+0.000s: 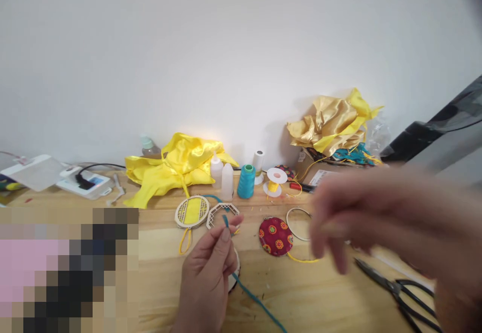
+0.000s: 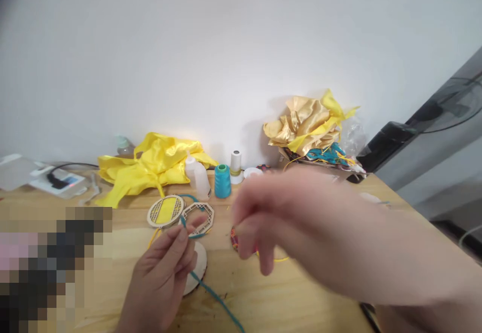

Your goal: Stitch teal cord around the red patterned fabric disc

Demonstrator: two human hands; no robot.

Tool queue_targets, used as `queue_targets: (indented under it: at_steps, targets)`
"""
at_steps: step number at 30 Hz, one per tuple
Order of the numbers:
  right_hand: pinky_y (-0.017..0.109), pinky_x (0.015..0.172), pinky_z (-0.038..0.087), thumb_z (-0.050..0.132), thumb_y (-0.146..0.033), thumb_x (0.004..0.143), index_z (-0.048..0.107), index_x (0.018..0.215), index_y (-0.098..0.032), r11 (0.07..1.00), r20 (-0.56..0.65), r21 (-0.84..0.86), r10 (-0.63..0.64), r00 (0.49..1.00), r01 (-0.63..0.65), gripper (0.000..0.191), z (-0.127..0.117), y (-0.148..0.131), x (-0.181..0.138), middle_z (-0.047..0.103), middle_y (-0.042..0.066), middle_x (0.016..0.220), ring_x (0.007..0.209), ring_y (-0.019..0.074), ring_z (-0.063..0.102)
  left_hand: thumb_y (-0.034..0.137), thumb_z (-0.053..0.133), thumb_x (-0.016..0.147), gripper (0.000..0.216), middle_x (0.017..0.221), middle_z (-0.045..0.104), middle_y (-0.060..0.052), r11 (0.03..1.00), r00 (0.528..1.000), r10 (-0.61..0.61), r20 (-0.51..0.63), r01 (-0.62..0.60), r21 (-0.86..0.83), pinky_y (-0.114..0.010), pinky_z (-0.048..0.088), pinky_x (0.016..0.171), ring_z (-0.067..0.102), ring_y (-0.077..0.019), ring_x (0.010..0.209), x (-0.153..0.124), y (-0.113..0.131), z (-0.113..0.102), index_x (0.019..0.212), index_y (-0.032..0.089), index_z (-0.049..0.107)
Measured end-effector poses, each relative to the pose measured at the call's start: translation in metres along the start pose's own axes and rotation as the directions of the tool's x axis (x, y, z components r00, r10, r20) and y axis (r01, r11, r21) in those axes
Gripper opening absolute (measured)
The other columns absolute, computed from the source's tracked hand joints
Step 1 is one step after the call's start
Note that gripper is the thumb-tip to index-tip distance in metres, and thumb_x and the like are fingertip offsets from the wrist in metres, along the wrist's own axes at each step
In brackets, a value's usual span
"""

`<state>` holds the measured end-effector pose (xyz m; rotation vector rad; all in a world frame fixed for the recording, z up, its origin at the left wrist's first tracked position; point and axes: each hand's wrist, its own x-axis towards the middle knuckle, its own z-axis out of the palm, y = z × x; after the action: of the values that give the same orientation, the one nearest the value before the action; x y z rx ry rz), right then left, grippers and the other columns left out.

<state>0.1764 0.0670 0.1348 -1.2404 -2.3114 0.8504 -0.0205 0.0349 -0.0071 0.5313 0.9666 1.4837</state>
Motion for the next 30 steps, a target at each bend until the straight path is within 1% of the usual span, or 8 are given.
queue_targets:
  at_steps: [2, 4, 7, 9, 13, 18, 27, 30]
  targets:
    - [0.017, 0.047, 0.036, 0.051, 0.001, 0.075, 0.057, 0.071, -0.019, 0.995, 0.256, -0.095, 0.012, 0.967, 0.013, 0.021, 0.026, 0.005, 0.006, 0.061, -0.004, 0.063, 0.054, 0.0068, 0.054, 0.027, 0.069, 0.077, 0.011, 0.069, 0.061, 0.001, 1.000, 0.999, 0.010, 0.045, -0.012, 0.029, -0.017, 0.026, 0.042, 0.030, -0.0027, 0.045, -0.002, -0.001, 0.000, 0.078, 0.017, 0.068]
    - [0.018, 0.044, 0.028, 0.048, 0.003, 0.069, 0.051, 0.068, -0.017, 0.983, 0.362, -0.180, 0.030, 0.932, 0.038, 0.020, 0.053, 0.012, 0.016, 0.056, -0.005, 0.057, 0.048, 0.0059, 0.046, 0.029, 0.067, 0.078, 0.013, 0.057, 0.054, 0.004, 0.996, 0.996, -0.032, 0.088, 0.025, 0.088, -0.019, 0.026, 0.042, 0.029, -0.0040, 0.044, -0.002, -0.004, -0.001, 0.079, 0.017, 0.067]
    - [0.020, 0.048, 0.027, 0.046, -0.003, 0.074, 0.050, 0.069, -0.017, 0.981, 0.300, -0.176, -0.027, 0.954, 0.083, 0.016, 0.081, 0.023, 0.025, 0.054, -0.003, 0.061, 0.053, 0.0070, 0.043, 0.034, 0.063, 0.082, 0.018, 0.047, 0.041, 0.008, 0.977, 0.987, -0.110, 0.120, 0.085, 0.196, -0.019, 0.023, 0.041, 0.029, -0.0048, 0.042, -0.002, -0.011, -0.004, 0.079, 0.017, 0.065]
    - [0.020, 0.052, 0.029, 0.045, -0.007, 0.078, 0.051, 0.071, -0.017, 0.985, 0.245, -0.135, -0.068, 0.967, 0.103, 0.014, 0.088, 0.029, 0.026, 0.055, -0.002, 0.066, 0.058, 0.0082, 0.043, 0.035, 0.061, 0.083, 0.020, 0.049, 0.044, 0.007, 0.965, 0.983, -0.133, 0.129, 0.099, 0.244, -0.019, 0.021, 0.040, 0.029, -0.0042, 0.041, 0.000, -0.014, -0.005, 0.076, 0.017, 0.063]
    - [0.021, 0.058, 0.033, 0.044, -0.011, 0.082, 0.054, 0.074, -0.018, 0.997, 0.239, -0.056, -0.044, 0.970, 0.059, 0.014, 0.087, 0.038, 0.023, 0.057, -0.002, 0.071, 0.064, 0.0094, 0.047, 0.035, 0.061, 0.082, 0.023, 0.051, 0.045, 0.006, 0.946, 0.972, -0.190, 0.139, 0.144, 0.290, -0.018, 0.020, 0.041, 0.030, -0.0042, 0.043, 0.002, -0.016, -0.004, 0.069, 0.016, 0.060]
    - [0.022, 0.062, 0.035, 0.046, -0.017, 0.087, 0.059, 0.080, -0.018, 1.000, 0.202, -0.010, -0.020, 0.979, 0.022, 0.014, 0.078, 0.043, 0.024, 0.061, -0.001, 0.075, 0.069, 0.0104, 0.052, 0.039, 0.065, 0.078, 0.024, 0.049, 0.036, 0.008, 0.932, 0.966, -0.215, 0.142, 0.160, 0.325, -0.018, 0.019, 0.041, 0.027, -0.0057, 0.045, 0.000, -0.017, -0.004, 0.071, 0.016, 0.063]
    - [0.021, 0.062, 0.035, 0.046, -0.010, 0.085, 0.059, 0.078, -0.018, 0.995, 0.126, 0.101, -0.017, 0.992, 0.005, 0.016, 0.080, 0.054, 0.019, 0.057, -0.003, 0.070, 0.065, 0.0096, 0.049, 0.040, 0.065, 0.077, 0.024, 0.049, 0.037, 0.008, 0.920, 0.971, -0.209, 0.118, 0.154, 0.361, -0.019, 0.021, 0.041, 0.028, -0.0059, 0.044, -0.001, -0.020, -0.005, 0.074, 0.016, 0.066]
    - [0.022, 0.061, 0.034, 0.044, -0.011, 0.085, 0.057, 0.076, -0.018, 0.997, 0.107, 0.072, -0.006, 0.994, -0.001, 0.016, 0.082, 0.057, 0.017, 0.057, -0.003, 0.069, 0.065, 0.0098, 0.048, 0.039, 0.066, 0.076, 0.024, 0.048, 0.036, 0.008, 0.926, 0.964, -0.230, 0.133, 0.175, 0.334, -0.019, 0.020, 0.041, 0.026, -0.0056, 0.042, 0.000, -0.021, -0.006, 0.074, 0.016, 0.066]
